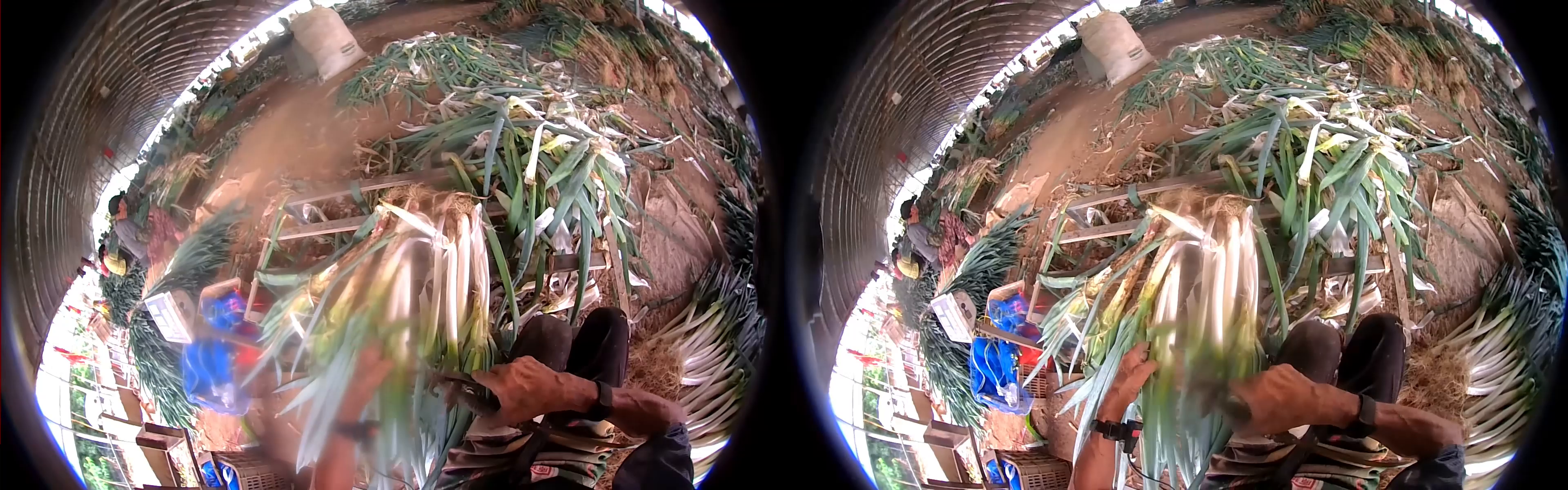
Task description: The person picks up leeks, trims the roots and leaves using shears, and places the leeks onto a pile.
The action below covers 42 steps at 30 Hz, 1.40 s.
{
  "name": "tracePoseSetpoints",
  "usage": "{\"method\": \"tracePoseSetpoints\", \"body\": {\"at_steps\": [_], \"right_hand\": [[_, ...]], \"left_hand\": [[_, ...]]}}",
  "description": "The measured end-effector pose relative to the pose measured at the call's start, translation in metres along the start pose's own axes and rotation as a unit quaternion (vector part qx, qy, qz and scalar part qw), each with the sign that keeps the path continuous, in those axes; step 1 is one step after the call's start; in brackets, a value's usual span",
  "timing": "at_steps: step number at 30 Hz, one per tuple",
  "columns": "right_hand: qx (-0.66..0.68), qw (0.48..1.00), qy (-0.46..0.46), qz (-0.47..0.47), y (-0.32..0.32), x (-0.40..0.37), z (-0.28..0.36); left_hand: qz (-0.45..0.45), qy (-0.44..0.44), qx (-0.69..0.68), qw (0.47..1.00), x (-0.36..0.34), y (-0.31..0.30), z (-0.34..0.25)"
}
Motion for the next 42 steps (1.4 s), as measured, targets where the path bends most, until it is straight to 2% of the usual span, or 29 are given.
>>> {"method": "tracePoseSetpoints", "body": {"at_steps": [2, 3, 4, 5, 6, 8, 9, 11, 12, 15, 16, 18, 19, 21, 23, 25, 28, 31, 32, 34, 36, 39, 41, 42], "right_hand": [[-0.046, 0.998, -0.002, -0.03, 0.001, 0.001, -0.005], [-0.02, 0.999, 0.025, -0.031, -0.001, 0.001, -0.007], [0.007, 0.998, 0.051, -0.031, -0.003, 0.003, -0.008], [0.029, 0.997, 0.065, -0.029, -0.002, 0.004, -0.011], [0.051, 0.995, 0.079, -0.028, 0.0, 0.004, -0.014], [0.066, 0.994, 0.087, -0.021, 0.011, 0.008, -0.027], [0.063, 0.994, 0.092, -0.016, 0.012, 0.01, -0.031], [0.015, 0.994, 0.106, 0.0, 0.004, 0.016, -0.032], [0.002, 0.994, 0.106, -0.01, -0.004, 0.019, -0.031], [-0.023, 0.992, 0.115, -0.04, -0.014, 0.023, -0.029], [-0.028, 0.991, 0.119, -0.05, -0.012, 0.026, -0.034], [-0.015, 0.99, 0.125, -0.07, -0.016, 0.026, -0.037], [0.003, 0.988, 0.128, -0.083, -0.025, 0.025, -0.038], [-0.005, 0.984, 0.147, -0.101, -0.031, 0.02, -0.043], [-0.06, 0.977, 0.176, -0.108, -0.034, 0.014, -0.056], [-0.095, 0.975, 0.163, -0.117, -0.032, 0.012, -0.071], [-0.107, 0.976, 0.137, -0.133, -0.027, -0.001, -0.091], [-0.037, 0.985, 0.121, -0.121, -0.043, -0.011, -0.07], [-0.01, 0.99, 0.133, -0.045, -0.042, -0.01, -0.063], [0.05, 0.992, 0.118, -0.015, -0.05, -0.014, -0.033], [0.056, 0.994, 0.099, 0.003, -0.044, -0.019, -0.027], [0.0, 0.991, 0.119, -0.056, -0.039, -0.02, -0.035], [-0.021, 0.988, 0.146, -0.049, -0.044, -0.021, -0.042], [-0.031, 0.985, 0.161, -0.046, -0.045, -0.023, -0.047]], "left_hand": [[-0.03, -0.022, 0.035, 0.999, -0.003, 0.007, -0.01], [-0.031, -0.044, 0.042, 0.998, -0.002, 0.01, -0.013], [-0.05, 0.006, 0.178, 0.983, 0.005, 0.004, 0.003], [-0.083, 0.051, 0.313, 0.945, 0.011, -0.002, 0.019], [-0.096, 0.088, 0.387, 0.913, 0.023, -0.015, 0.046], [-0.144, 0.036, 0.481, 0.864, 0.031, -0.039, 0.034], [-0.179, -0.053, 0.498, 0.847, 0.032, -0.054, -0.004], [-0.303, 0.135, 0.655, 0.679, 0.021, -0.069, -0.062], [-0.326, 0.094, 0.681, 0.649, 0.025, -0.078, -0.064], [-0.294, 0.089, 0.597, 0.741, 0.025, -0.047, -0.048], [-0.25, 0.032, 0.567, 0.784, 0.039, -0.03, -0.002], [-0.161, 0.054, 0.515, 0.84, 0.039, 0.021, 0.003], [-0.121, -0.012, 0.476, 0.871, 0.044, 0.036, 0.004], [-0.11, -0.055, 0.427, 0.896, 0.048, 0.051, 0.01], [-0.186, -0.032, 0.436, 0.88, 0.059, 0.061, 0.017], [-0.243, -0.014, 0.448, 0.86, 0.069, 0.068, 0.022], [-0.241, -0.034, 0.451, 0.859, 0.069, 0.06, 0.0], [-0.202, -0.06, 0.389, 0.897, 0.062, 0.046, -0.021], [-0.195, -0.059, 0.352, 0.914, 0.063, 0.043, -0.02], [-0.163, -0.024, 0.179, 0.97, 0.07, 0.028, -0.006], [-0.169, 0.068, 0.038, 0.982, 0.04, 0.032, -0.032], [-0.129, -0.02, -0.213, 0.968, 0.027, 0.047, -0.029], [-0.052, 0.032, -0.003, 0.998, 0.062, 0.046, 0.034], [-0.046, 0.048, 0.045, 0.997, 0.066, 0.049, 0.044]]}}
Point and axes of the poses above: each hand's wrist, its own x-axis towards the middle knuckle, its own y-axis out of the palm, z = x × y, the point moved 5 cm from there along x, towards the middle knuckle, and after that the axes turned 3 degrees about -y, right-handed, at the moved point
